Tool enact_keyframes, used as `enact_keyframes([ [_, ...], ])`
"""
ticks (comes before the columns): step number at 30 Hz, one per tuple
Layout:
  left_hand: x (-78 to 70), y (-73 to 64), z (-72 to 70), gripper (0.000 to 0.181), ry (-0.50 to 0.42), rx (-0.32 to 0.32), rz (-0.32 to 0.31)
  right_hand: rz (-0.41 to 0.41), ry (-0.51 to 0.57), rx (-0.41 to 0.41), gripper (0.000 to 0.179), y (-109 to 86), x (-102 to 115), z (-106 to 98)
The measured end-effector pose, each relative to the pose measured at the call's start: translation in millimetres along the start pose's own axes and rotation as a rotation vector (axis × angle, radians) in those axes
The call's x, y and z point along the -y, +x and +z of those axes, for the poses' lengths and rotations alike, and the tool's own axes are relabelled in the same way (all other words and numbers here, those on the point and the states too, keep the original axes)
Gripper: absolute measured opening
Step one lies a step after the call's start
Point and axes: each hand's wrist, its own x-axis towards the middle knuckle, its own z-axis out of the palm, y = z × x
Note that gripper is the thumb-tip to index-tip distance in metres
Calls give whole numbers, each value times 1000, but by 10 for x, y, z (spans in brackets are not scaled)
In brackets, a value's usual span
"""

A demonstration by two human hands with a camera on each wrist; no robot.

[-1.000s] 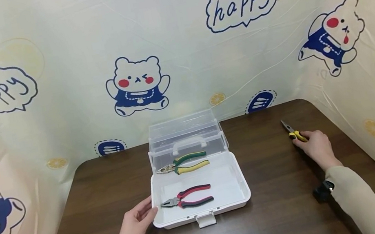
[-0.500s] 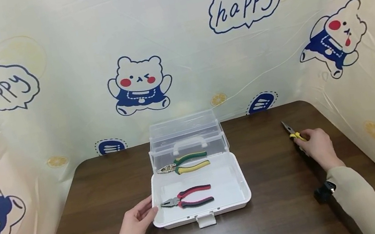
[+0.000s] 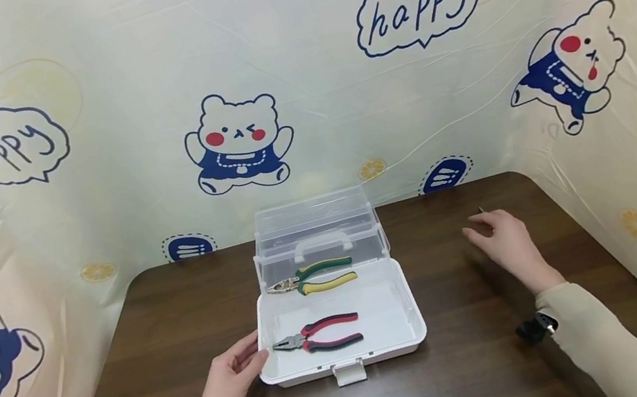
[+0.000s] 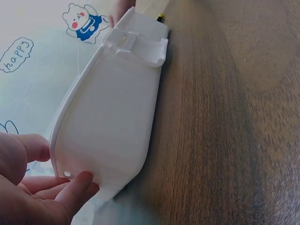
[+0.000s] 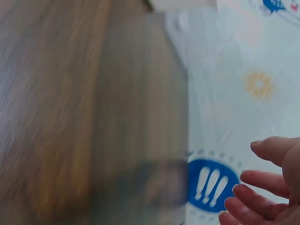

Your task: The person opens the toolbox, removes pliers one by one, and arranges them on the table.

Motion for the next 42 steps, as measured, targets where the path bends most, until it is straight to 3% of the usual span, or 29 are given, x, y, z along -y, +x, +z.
enact_keyframes([
  [8,2,-2,4,41,5,0,-2,-98,25,-19,34,44,441,-2],
  [19,0,10,-7,42,18,-1,2,-144,93,73,37,103,916,67],
  [33,5,-15,0,41,-11,2,10,-280,237,190,39,158,1341,329],
  [42,-8,-12,-6,40,10,-2,15,-373,268,264,37,185,1545,523],
])
